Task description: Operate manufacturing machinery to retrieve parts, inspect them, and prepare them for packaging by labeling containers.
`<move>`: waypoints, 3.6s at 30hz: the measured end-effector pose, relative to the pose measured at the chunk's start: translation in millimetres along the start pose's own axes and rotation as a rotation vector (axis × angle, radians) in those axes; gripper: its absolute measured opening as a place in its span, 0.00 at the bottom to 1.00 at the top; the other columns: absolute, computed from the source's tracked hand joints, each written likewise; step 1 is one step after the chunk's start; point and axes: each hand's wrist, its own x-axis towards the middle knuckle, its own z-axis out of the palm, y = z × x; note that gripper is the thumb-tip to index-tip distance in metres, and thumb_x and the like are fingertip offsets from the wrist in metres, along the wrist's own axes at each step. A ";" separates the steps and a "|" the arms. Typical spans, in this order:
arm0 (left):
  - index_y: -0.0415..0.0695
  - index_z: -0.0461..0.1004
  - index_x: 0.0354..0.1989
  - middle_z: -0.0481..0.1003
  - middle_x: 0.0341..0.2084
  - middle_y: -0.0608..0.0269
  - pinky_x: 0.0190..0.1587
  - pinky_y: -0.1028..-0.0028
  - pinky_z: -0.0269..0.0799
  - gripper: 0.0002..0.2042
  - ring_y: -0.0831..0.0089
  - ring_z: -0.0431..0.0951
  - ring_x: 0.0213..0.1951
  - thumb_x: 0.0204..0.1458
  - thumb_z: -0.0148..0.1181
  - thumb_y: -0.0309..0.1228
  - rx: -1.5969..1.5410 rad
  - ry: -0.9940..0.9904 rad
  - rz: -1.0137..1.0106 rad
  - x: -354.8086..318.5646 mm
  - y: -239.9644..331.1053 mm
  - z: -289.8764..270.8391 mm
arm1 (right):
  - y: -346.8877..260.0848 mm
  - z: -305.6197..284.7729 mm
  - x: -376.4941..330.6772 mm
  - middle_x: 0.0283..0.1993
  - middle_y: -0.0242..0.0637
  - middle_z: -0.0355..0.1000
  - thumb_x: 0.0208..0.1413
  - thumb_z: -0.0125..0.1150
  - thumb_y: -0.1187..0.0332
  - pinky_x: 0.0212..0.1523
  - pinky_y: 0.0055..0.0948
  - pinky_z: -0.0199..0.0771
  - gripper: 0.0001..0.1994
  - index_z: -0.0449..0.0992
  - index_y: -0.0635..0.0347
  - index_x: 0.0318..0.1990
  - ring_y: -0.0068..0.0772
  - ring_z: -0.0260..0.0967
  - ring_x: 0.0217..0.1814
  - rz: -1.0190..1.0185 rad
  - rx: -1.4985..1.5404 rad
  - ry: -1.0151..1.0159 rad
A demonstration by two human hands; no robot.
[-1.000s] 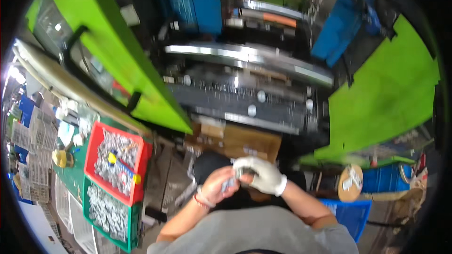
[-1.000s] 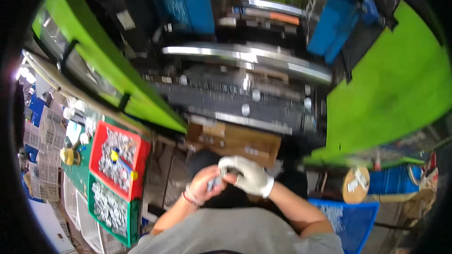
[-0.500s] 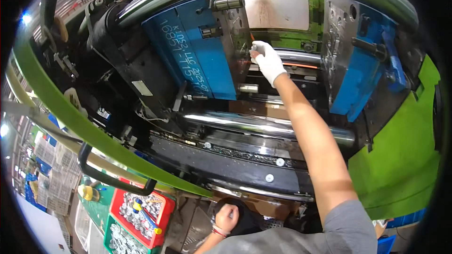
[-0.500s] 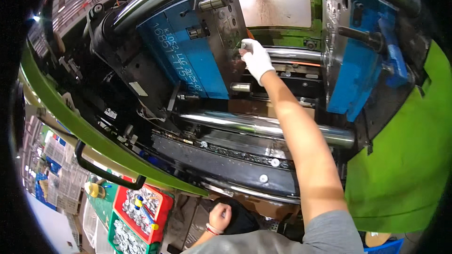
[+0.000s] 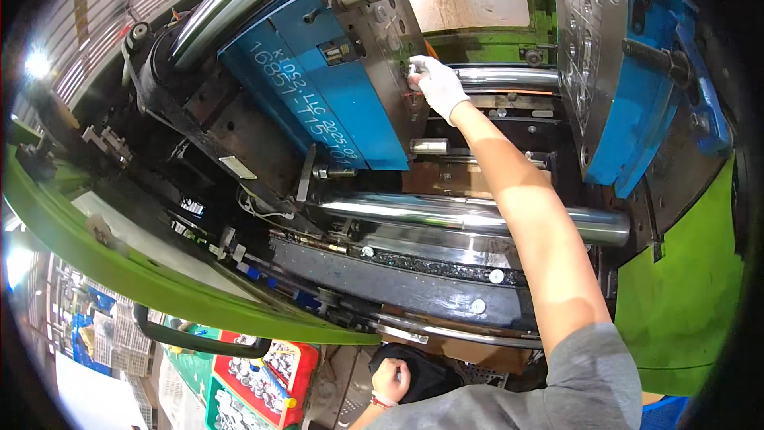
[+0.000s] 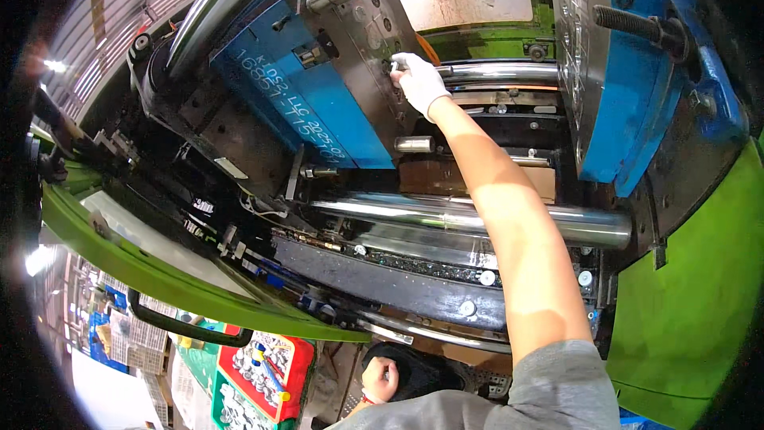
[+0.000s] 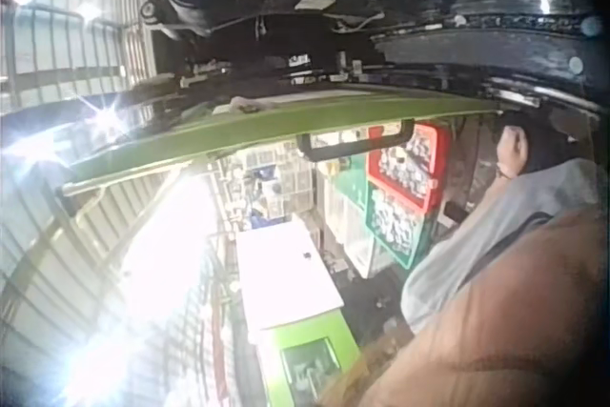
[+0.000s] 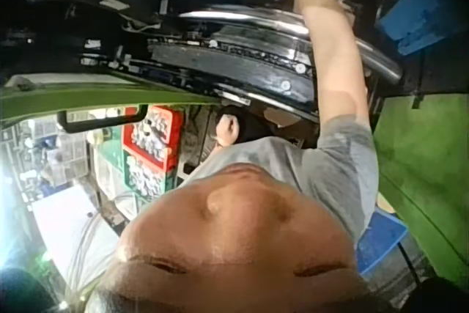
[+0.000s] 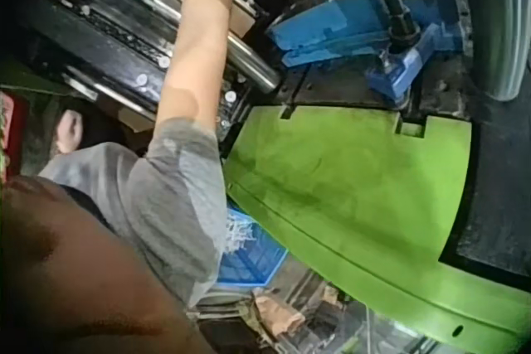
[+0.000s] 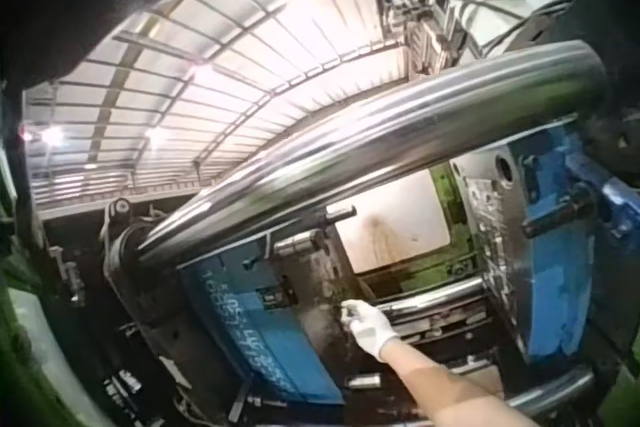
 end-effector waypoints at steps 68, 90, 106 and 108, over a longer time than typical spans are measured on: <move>0.42 0.72 0.35 0.72 0.23 0.62 0.21 0.73 0.66 0.05 0.73 0.71 0.21 0.55 0.54 0.29 -0.792 0.204 -0.438 1.7 17.4 -20.2 | -156.5 -14.4 -193.0 0.55 0.44 0.70 0.61 0.50 0.67 0.56 0.27 0.65 0.19 0.66 0.64 0.57 0.36 0.69 0.54 -0.031 0.172 -0.147; 0.46 0.70 0.42 0.74 0.24 0.63 0.10 0.85 0.58 0.21 0.76 0.72 0.19 0.62 0.40 0.51 -1.768 -0.924 -1.341 -62.4 40.5 -10.2 | -196.9 -48.9 -553.2 0.35 0.32 0.70 0.48 0.58 0.65 0.43 0.33 0.70 0.06 0.75 0.55 0.30 0.34 0.70 0.42 0.256 -0.558 -0.735; 0.39 0.68 0.52 0.75 0.45 0.52 0.40 0.63 0.81 0.24 0.62 0.79 0.42 0.62 0.42 0.49 -1.880 -0.756 -1.096 -35.0 86.3 -8.6 | -200.5 -80.8 -518.1 0.34 0.37 0.71 0.43 0.59 0.66 0.39 0.36 0.71 0.08 0.76 0.57 0.32 0.40 0.71 0.37 0.119 -0.566 -0.646; 0.39 0.68 0.52 0.76 0.43 0.55 0.37 0.66 0.81 0.22 0.65 0.80 0.40 0.63 0.43 0.45 -1.665 -0.661 -1.096 -38.8 94.8 -5.5 | -201.1 -81.3 -512.1 0.40 0.39 0.71 0.41 0.62 0.67 0.45 0.38 0.70 0.13 0.75 0.57 0.37 0.42 0.70 0.43 0.180 -0.539 -0.629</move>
